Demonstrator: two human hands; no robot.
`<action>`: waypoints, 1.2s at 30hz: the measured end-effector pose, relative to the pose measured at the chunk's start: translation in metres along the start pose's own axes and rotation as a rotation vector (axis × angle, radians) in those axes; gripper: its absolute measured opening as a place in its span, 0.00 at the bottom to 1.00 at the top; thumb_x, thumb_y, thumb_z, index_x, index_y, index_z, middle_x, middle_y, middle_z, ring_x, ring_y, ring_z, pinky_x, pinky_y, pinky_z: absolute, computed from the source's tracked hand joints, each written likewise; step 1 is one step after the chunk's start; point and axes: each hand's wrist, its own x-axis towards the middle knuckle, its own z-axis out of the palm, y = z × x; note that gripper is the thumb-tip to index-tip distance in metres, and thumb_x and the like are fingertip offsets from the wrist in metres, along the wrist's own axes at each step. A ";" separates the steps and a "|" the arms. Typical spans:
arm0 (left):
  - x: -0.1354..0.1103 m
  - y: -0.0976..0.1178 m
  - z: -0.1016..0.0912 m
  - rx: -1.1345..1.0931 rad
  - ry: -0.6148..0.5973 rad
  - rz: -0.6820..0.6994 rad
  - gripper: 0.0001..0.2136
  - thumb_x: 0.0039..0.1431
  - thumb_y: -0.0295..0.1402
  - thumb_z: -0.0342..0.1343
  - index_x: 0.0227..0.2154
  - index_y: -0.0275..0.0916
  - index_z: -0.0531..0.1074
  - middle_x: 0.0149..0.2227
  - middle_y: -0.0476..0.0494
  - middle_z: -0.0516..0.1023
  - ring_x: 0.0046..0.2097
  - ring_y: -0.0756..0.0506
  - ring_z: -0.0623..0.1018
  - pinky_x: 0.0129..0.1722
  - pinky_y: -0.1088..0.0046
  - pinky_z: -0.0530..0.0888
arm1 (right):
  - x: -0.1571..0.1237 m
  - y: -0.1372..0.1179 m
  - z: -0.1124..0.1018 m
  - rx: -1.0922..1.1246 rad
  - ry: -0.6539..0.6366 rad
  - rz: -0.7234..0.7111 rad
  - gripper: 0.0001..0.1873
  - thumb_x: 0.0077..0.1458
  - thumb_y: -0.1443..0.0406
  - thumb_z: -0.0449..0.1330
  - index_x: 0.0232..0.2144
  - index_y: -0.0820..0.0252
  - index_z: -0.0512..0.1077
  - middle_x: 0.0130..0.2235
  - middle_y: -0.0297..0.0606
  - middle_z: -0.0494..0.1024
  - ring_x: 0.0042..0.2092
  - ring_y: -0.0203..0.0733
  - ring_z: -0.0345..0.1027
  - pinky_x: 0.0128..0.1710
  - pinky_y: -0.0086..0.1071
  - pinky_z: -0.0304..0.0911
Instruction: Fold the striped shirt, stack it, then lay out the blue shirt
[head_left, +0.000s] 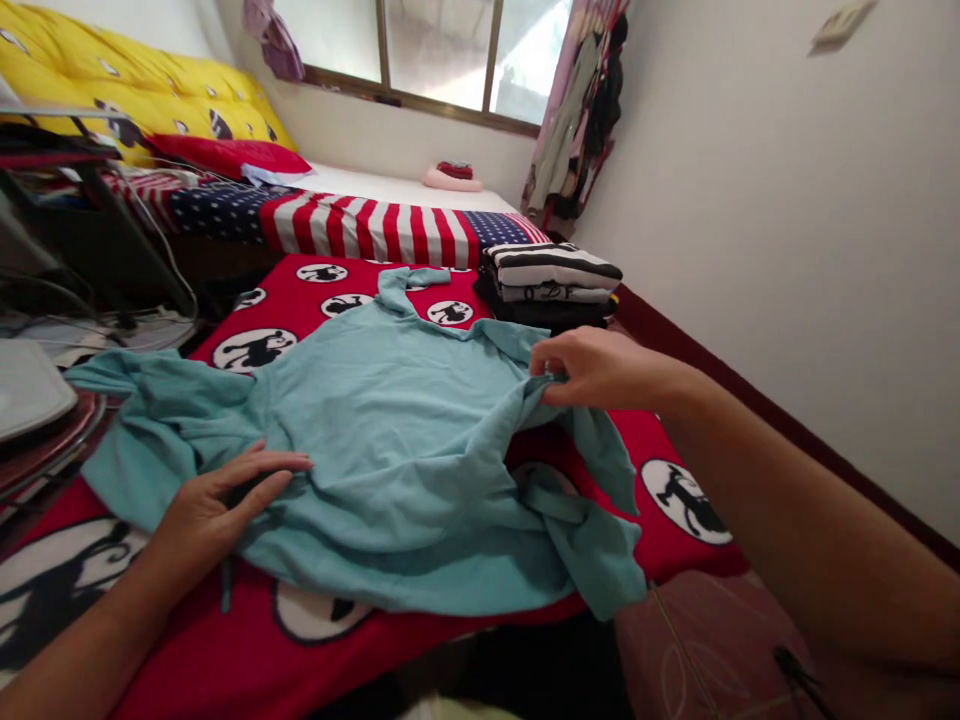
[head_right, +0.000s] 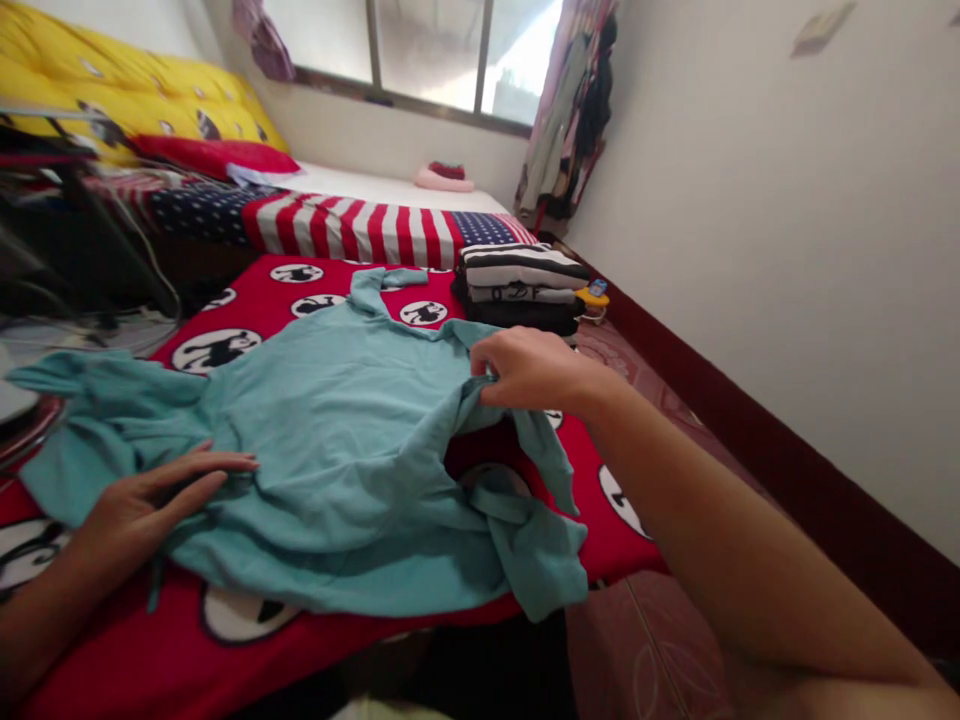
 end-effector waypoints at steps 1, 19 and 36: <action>-0.003 -0.001 -0.001 0.010 0.010 0.031 0.11 0.57 0.45 0.52 0.38 0.67 0.77 0.44 0.66 0.80 0.62 0.39 0.68 0.63 0.53 0.62 | 0.010 0.001 0.000 0.020 0.025 0.010 0.13 0.46 0.62 0.62 0.37 0.54 0.77 0.34 0.33 0.78 0.34 0.39 0.69 0.28 0.27 0.53; -0.048 0.103 0.081 0.383 -0.316 0.668 0.20 0.54 0.29 0.55 0.51 0.44 0.72 0.46 0.37 0.78 0.45 0.38 0.77 0.43 0.58 0.76 | -0.103 -0.008 0.100 0.174 -0.163 0.126 0.15 0.48 0.54 0.65 0.37 0.52 0.73 0.33 0.34 0.77 0.32 0.44 0.71 0.27 0.31 0.53; 0.075 0.031 0.001 -0.210 0.188 -0.223 0.32 0.49 0.46 0.56 0.59 0.46 0.63 0.55 0.40 0.73 0.57 0.30 0.71 0.54 0.46 0.70 | -0.062 -0.015 0.135 0.517 0.276 0.245 0.20 0.50 0.62 0.63 0.47 0.54 0.68 0.49 0.41 0.71 0.42 0.44 0.72 0.40 0.37 0.67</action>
